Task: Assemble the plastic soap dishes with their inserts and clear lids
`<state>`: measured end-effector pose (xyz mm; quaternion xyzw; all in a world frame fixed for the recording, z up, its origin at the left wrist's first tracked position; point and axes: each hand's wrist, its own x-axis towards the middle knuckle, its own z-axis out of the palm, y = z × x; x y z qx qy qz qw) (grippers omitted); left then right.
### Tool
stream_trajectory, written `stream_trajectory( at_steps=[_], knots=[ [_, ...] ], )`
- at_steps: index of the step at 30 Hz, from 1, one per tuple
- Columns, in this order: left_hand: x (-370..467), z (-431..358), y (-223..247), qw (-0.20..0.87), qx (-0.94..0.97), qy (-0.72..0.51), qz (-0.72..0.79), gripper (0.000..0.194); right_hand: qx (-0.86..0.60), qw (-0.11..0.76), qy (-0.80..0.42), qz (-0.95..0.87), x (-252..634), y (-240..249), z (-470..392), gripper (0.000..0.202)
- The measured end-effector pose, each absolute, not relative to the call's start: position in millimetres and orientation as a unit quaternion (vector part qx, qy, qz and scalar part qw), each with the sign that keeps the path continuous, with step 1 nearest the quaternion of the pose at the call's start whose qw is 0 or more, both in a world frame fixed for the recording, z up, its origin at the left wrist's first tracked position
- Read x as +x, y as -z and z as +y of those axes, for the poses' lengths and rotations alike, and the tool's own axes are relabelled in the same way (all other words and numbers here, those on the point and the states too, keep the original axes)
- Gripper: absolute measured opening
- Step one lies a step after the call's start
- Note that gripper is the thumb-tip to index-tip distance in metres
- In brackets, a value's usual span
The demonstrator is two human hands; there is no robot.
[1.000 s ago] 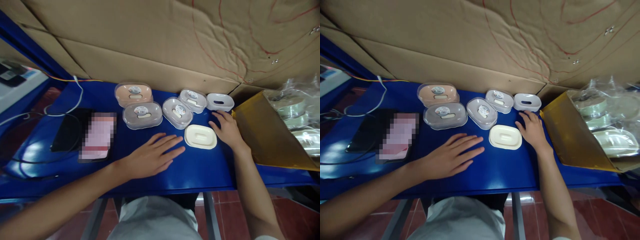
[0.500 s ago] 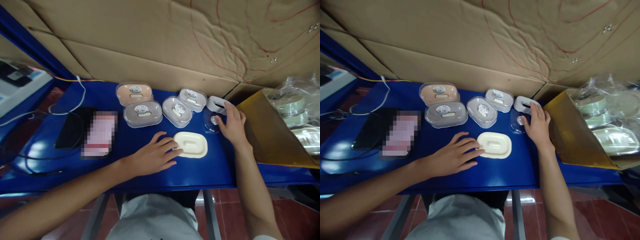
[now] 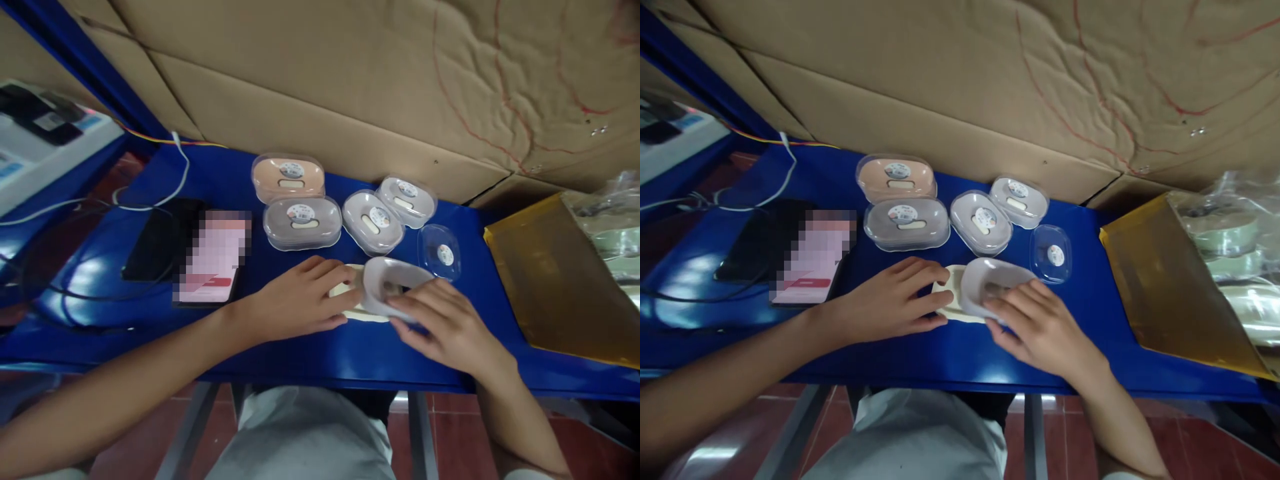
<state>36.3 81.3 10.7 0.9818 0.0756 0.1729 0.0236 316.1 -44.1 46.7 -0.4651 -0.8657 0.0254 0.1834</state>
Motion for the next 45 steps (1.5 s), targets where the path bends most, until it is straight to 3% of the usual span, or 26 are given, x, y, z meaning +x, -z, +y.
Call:
stream_trajectory(
  at_steps=[5, 15, 19, 22, 25, 28, 36, 40, 45],
  knots=[
    [36, 80, -11, 0.035, 0.984, -0.147, 0.091, 0.059, -0.411, 0.161, 0.023, -0.897, 293, -30, -36, 0.019],
    [35, 84, -2, 0.036, 0.985, -0.138, 0.097, 0.049, -0.408, 0.119, 0.02, -0.905, 277, -9, -39, 0.039],
    [35, 85, -3, 0.045, 0.984, -0.14, 0.099, 0.05, -0.391, 0.165, -0.007, -0.905, 289, -19, -33, 0.034],
    [34, 85, -5, 0.06, 0.982, -0.14, 0.111, 0.055, -0.525, 0.177, 0.024, -0.832, 323, -24, -22, 0.038],
    [33, 84, -7, 0.074, 0.98, -0.144, 0.118, 0.056, -0.723, 0.109, 0.087, -0.677, 362, -15, -15, 0.063],
    [32, 84, -8, 0.07, 0.979, -0.147, 0.122, 0.054, -0.773, 0.085, 0.045, -0.628, 393, -6, -19, 0.082],
    [32, 86, -3, 0.147, 0.969, -0.146, 0.131, 0.066, -0.564, 0.117, -0.235, -0.783, 389, -59, -52, 0.076],
    [32, 84, 4, 0.181, 0.96, -0.15, 0.151, 0.079, -0.5, 0.134, -0.241, -0.821, 349, -52, -44, 0.065],
    [33, 82, 5, 0.186, 0.958, -0.151, 0.157, 0.087, -0.478, 0.125, -0.201, -0.846, 323, -32, -35, 0.069]
  ],
)
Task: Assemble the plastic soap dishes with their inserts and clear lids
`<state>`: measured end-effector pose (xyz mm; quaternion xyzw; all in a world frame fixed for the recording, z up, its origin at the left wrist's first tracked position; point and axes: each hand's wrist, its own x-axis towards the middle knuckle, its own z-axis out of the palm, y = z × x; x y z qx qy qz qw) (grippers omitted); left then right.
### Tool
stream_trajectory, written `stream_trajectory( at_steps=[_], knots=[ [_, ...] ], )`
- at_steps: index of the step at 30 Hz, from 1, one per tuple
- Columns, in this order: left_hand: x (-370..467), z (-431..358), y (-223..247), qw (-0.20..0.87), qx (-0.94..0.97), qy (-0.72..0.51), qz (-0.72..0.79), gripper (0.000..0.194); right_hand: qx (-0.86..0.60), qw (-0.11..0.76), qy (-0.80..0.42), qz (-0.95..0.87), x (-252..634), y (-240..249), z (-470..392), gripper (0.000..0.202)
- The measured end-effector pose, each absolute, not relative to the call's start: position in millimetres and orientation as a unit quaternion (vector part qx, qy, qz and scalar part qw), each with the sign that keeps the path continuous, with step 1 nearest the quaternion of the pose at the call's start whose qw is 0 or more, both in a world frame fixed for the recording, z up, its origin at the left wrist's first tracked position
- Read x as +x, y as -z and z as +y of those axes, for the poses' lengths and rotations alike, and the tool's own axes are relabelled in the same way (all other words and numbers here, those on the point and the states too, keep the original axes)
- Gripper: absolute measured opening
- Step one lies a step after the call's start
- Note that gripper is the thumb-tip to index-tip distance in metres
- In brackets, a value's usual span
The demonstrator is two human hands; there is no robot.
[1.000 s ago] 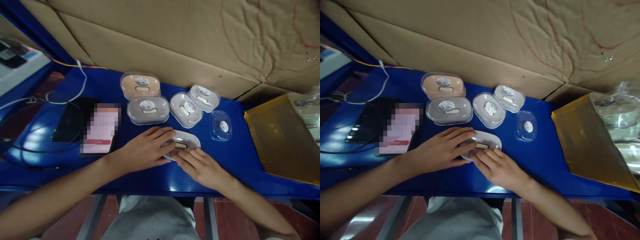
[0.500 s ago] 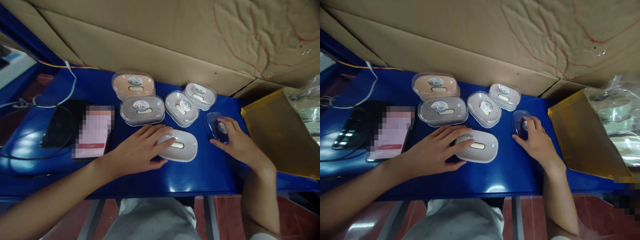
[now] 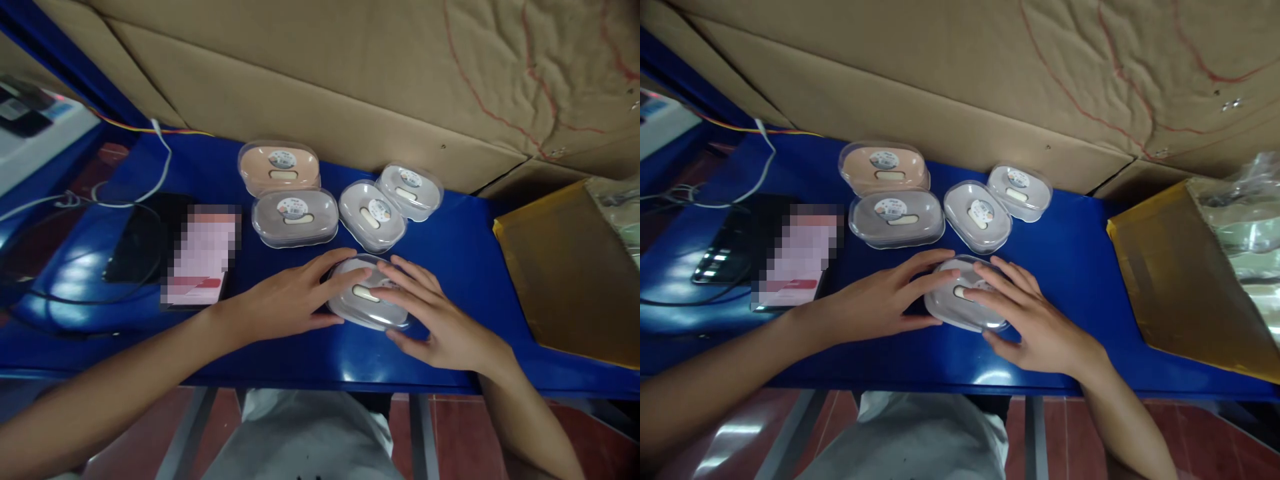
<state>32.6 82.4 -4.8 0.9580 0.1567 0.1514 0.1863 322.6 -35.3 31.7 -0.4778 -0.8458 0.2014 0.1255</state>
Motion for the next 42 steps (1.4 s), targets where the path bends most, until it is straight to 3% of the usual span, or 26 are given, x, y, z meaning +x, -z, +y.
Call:
stream_trajectory(
  at_steps=[4, 12, 18, 23, 27, 32, 36, 40, 42],
  knots=[
    [34, 83, 0, 0.184, 0.962, -0.111, 0.169, 0.096, -0.459, 0.138, -0.189, -0.857, 316, -27, -36, 0.065],
    [33, 87, 2, 0.174, 0.966, -0.128, 0.141, 0.088, -0.454, 0.143, -0.135, -0.869, 305, -19, -32, 0.054],
    [27, 100, -13, 0.087, 0.956, -0.214, 0.18, 0.058, -0.534, 0.114, -0.154, -0.824, 352, -30, -46, 0.04],
    [23, 111, -24, -0.01, 0.919, -0.257, 0.3, 0.041, -0.651, 0.107, -0.052, -0.75, 421, -26, -49, 0.033],
    [23, 115, -19, -0.045, 0.893, -0.209, 0.396, 0.045, -0.685, 0.134, 0.064, -0.713, 430, -26, -36, 0.041],
    [19, 121, -12, -0.015, 0.904, -0.168, 0.394, 0.05, -0.648, 0.204, 0.079, -0.73, 377, -19, -12, 0.06],
    [12, 123, -16, 0.038, 0.927, -0.168, 0.332, 0.052, -0.597, 0.187, 0.058, -0.778, 336, 2, 2, 0.075],
    [11, 121, -17, 0.159, 0.92, -0.205, 0.296, 0.041, -0.573, 0.255, 0.059, -0.776, 331, 9, 5, 0.054],
    [13, 122, -14, 0.156, 0.912, -0.236, 0.298, 0.033, -0.569, 0.287, 0.042, -0.769, 337, 4, 2, 0.042]
  ],
)
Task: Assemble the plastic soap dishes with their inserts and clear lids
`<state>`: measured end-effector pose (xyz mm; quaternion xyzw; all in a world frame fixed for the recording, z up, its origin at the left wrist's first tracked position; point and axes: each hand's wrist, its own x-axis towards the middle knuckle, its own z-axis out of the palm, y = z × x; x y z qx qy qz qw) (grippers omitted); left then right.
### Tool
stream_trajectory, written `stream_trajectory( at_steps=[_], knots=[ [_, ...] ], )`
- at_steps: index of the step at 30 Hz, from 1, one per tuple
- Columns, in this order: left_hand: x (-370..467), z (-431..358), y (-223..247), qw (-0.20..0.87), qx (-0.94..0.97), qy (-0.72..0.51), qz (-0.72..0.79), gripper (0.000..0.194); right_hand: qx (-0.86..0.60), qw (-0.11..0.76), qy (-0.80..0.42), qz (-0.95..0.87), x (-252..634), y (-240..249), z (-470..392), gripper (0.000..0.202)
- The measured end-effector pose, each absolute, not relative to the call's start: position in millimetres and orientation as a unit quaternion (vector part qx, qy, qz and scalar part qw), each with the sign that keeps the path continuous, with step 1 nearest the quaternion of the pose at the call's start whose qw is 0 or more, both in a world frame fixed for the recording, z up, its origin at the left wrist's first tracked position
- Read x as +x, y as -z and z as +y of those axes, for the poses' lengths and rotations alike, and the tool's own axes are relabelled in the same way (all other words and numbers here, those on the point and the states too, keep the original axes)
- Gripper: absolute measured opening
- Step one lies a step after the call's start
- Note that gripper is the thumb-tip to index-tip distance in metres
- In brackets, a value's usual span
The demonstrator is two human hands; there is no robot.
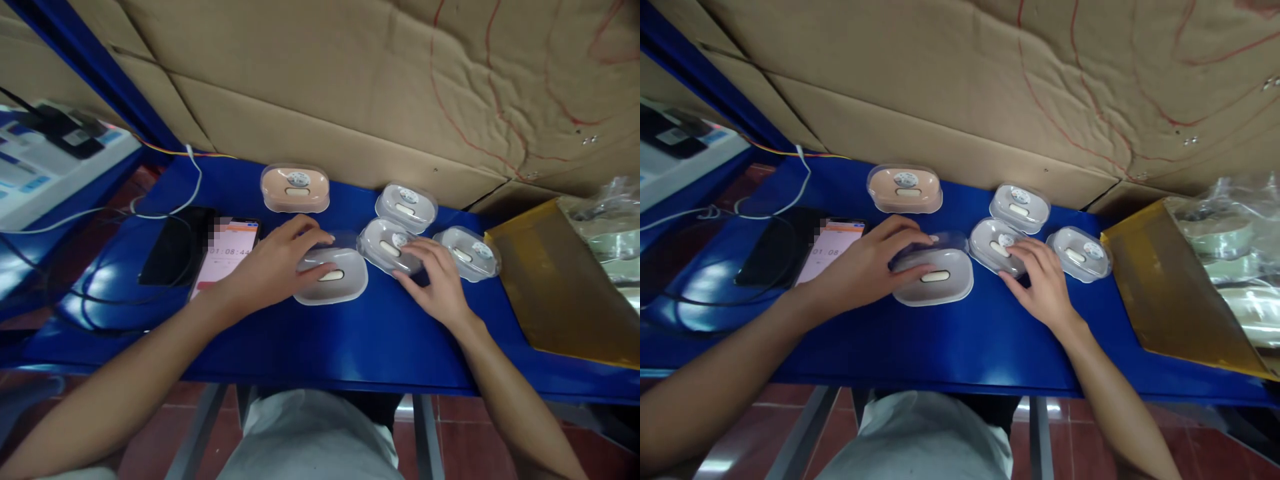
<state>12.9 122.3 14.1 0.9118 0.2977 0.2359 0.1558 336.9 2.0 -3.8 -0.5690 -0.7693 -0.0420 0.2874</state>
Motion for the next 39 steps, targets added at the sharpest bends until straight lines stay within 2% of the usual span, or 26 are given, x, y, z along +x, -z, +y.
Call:
stream_trajectory(
  at_steps=[5, 10, 12, 14, 16, 18, 23, 30, 37, 39],
  knots=[
    [21, 122, -8, 0.022, 0.923, -0.237, 0.302, 0.02, -0.617, 0.326, 0.031, -0.716, 353, -7, -6, 0.034],
    [25, 98, -20, 0.009, 0.959, -0.221, 0.179, 0.027, -0.613, 0.323, 0.127, -0.709, 353, -7, -7, 0.027],
    [27, 88, -23, -0.003, 0.976, -0.167, 0.138, 0.034, -0.579, 0.286, 0.139, -0.751, 346, -7, -9, 0.023],
    [28, 83, -23, -0.018, 0.983, -0.127, 0.128, 0.035, -0.551, 0.214, 0.117, -0.798, 336, -7, -11, 0.032],
    [28, 82, -21, -0.013, 0.985, -0.113, 0.133, 0.028, -0.542, 0.146, 0.092, -0.822, 327, -7, -12, 0.042],
    [28, 83, -19, 0.011, 0.982, -0.121, 0.146, 0.02, -0.546, 0.119, 0.082, -0.825, 321, -7, -12, 0.042],
    [29, 83, -17, 0.067, 0.97, -0.167, 0.162, 0.014, -0.552, 0.152, 0.062, -0.818, 326, -8, -12, 0.036],
    [34, 89, -9, 0.029, 0.951, -0.21, 0.224, 0.023, -0.618, 0.217, 0.089, -0.75, 344, -3, -14, 0.035],
    [34, 96, 2, -0.011, 0.931, -0.225, 0.289, 0.027, -0.647, 0.224, 0.158, -0.712, 344, 2, -9, 0.03],
    [34, 94, 1, -0.023, 0.93, -0.241, 0.278, 0.025, -0.637, 0.234, 0.138, -0.721, 346, 0, -8, 0.027]
  ],
)
